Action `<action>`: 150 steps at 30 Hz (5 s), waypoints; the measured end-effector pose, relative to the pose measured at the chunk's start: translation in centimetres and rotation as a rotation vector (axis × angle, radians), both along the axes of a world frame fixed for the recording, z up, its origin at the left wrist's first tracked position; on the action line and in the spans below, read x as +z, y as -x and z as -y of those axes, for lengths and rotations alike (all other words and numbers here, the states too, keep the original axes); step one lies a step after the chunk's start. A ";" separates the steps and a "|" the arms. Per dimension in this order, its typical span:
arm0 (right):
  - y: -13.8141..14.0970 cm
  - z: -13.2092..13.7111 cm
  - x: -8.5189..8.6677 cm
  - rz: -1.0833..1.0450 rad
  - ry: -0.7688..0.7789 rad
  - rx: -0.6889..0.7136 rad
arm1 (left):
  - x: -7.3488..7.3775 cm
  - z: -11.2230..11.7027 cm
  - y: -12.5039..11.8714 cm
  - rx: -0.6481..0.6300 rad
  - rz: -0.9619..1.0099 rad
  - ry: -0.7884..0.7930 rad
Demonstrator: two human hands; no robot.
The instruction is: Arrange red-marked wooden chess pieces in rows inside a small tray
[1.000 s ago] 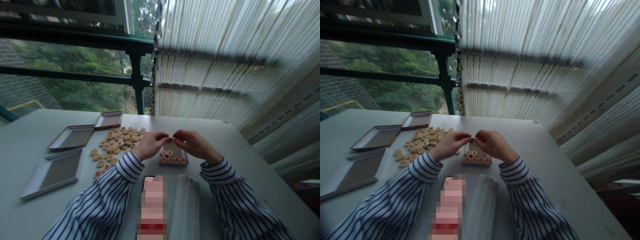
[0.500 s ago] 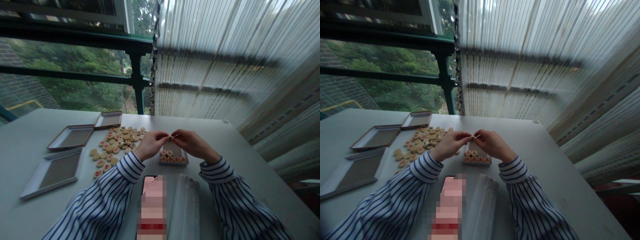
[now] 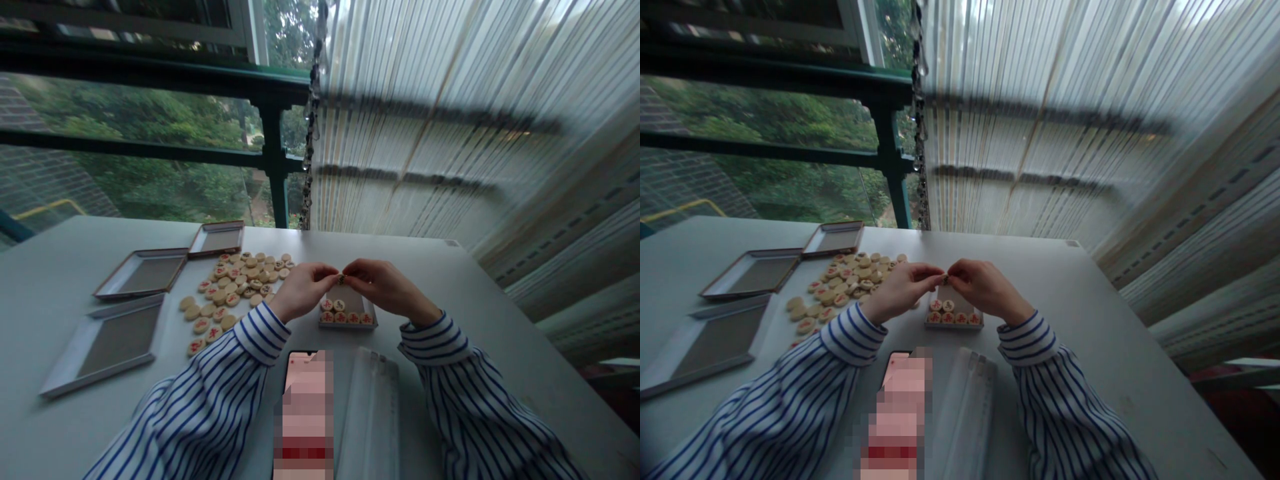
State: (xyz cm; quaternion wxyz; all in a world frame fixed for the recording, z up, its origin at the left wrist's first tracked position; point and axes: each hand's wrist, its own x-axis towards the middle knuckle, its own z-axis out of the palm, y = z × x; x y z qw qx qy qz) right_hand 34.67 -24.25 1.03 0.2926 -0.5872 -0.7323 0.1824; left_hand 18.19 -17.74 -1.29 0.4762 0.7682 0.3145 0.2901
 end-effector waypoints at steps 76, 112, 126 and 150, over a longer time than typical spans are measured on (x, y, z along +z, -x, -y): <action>0.3 0.4 0.3 0.379 -0.160 0.090 | 0.1 0.3 -0.3 0.048 0.098 0.358; -0.6 -0.1 -1.4 0.797 0.256 0.087 | -1.5 -1.0 1.0 0.021 -0.588 -0.499; -0.7 -0.1 -1.3 0.797 0.298 0.115 | -1.3 -1.0 1.1 0.023 -0.596 -0.493; -0.4 0.0 -0.8 0.780 0.341 0.129 | -1.3 -0.9 1.2 0.017 -0.587 -0.502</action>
